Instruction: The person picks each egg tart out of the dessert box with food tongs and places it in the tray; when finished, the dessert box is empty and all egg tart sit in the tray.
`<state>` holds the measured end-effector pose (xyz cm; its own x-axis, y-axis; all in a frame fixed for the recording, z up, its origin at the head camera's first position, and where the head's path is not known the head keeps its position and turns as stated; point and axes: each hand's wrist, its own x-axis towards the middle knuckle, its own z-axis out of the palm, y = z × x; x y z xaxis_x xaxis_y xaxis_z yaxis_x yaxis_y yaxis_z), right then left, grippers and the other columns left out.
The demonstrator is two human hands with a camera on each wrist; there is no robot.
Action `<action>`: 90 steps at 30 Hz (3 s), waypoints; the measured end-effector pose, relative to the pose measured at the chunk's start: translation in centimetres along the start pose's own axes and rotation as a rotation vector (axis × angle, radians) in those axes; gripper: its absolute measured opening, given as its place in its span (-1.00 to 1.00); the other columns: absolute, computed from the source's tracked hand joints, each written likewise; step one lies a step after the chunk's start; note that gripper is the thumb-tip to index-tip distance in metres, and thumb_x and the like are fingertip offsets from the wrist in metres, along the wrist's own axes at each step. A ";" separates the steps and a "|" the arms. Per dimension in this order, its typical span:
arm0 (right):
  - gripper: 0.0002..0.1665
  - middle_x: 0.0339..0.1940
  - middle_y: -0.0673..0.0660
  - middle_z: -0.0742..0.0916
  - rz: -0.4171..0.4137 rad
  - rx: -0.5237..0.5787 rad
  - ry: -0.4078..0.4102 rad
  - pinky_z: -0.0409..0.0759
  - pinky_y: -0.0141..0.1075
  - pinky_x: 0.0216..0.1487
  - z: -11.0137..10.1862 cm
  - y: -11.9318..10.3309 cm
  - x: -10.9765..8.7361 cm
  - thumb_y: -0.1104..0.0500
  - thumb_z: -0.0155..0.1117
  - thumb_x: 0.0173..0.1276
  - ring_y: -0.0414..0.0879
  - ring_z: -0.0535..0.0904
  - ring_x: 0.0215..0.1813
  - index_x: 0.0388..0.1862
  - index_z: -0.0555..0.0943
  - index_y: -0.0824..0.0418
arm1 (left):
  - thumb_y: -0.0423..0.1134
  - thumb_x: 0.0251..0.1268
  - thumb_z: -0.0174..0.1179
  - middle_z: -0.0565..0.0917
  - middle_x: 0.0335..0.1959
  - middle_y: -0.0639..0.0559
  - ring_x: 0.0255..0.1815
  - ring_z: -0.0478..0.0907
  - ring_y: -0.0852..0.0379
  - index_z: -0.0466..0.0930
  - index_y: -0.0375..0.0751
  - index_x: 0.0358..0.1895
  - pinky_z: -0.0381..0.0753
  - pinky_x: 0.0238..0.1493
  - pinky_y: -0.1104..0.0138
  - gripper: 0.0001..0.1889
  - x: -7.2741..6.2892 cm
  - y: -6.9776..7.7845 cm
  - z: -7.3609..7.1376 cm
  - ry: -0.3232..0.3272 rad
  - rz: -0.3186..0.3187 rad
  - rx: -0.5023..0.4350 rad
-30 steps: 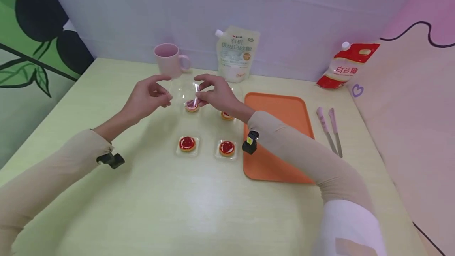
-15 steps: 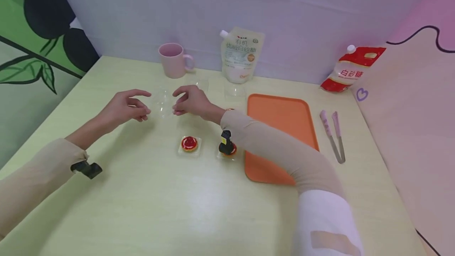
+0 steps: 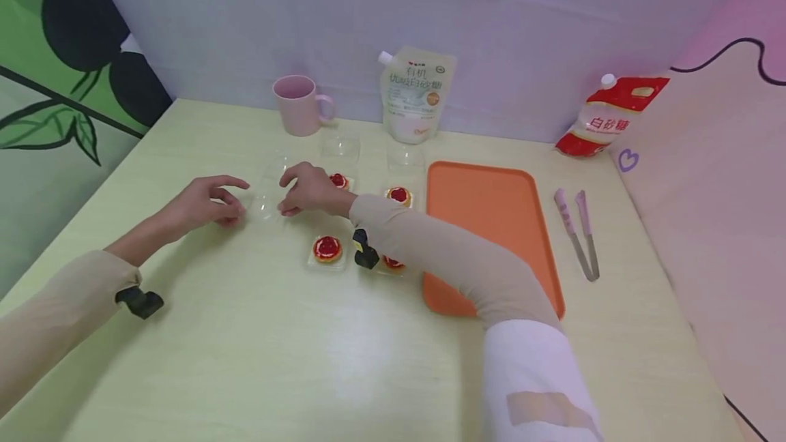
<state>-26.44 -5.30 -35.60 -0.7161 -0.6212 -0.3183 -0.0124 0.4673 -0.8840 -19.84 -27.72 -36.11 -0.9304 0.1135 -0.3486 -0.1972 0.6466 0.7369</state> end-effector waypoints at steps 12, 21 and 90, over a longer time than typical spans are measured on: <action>-0.39 -0.26 0.16 0.67 0.017 -0.100 -0.015 0.68 -0.39 -0.23 0.4 -0.5 0.1 0.35 0.42 0.26 -0.19 0.69 -0.44 0.28 0.50 0.37 | -0.30 0.38 0.20 0.62 -0.20 -0.16 -0.35 0.63 0.12 0.32 -0.32 0.38 0.63 -0.26 0.38 -0.45 0.4 -0.6 0.2 0.004 -0.007 0.032; -0.32 -0.08 0.35 0.71 0.006 -0.023 -0.004 0.71 -0.20 -0.09 -0.9 -0.9 -0.8 0.41 0.39 0.26 -0.17 0.70 -0.42 0.35 0.41 0.40 | -0.14 0.45 0.18 0.58 -0.05 -0.30 -0.32 0.67 0.11 0.22 -0.34 0.44 0.67 -0.21 0.32 -0.37 0.4 -0.8 -0.1 -0.016 -0.021 0.057; 0.07 0.24 0.60 0.38 0.605 -0.483 0.637 0.44 0.26 0.01 -24.8 22.0 -29.6 -0.30 0.16 0.38 0.48 0.35 0.12 0.40 0.10 0.55 | 0.02 0.09 0.48 0.37 0.35 -0.23 0.35 0.20 -0.22 0.44 -0.25 0.38 0.15 0.25 -0.08 -0.20 10.4 10.6 4.7 -0.190 0.343 0.681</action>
<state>-22.84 38.96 -37.12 -0.9341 0.1925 -0.3007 0.2971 0.8861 -0.3556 -30.14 -16.19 -34.63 -0.8244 0.4775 -0.3039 0.3811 0.8653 0.3256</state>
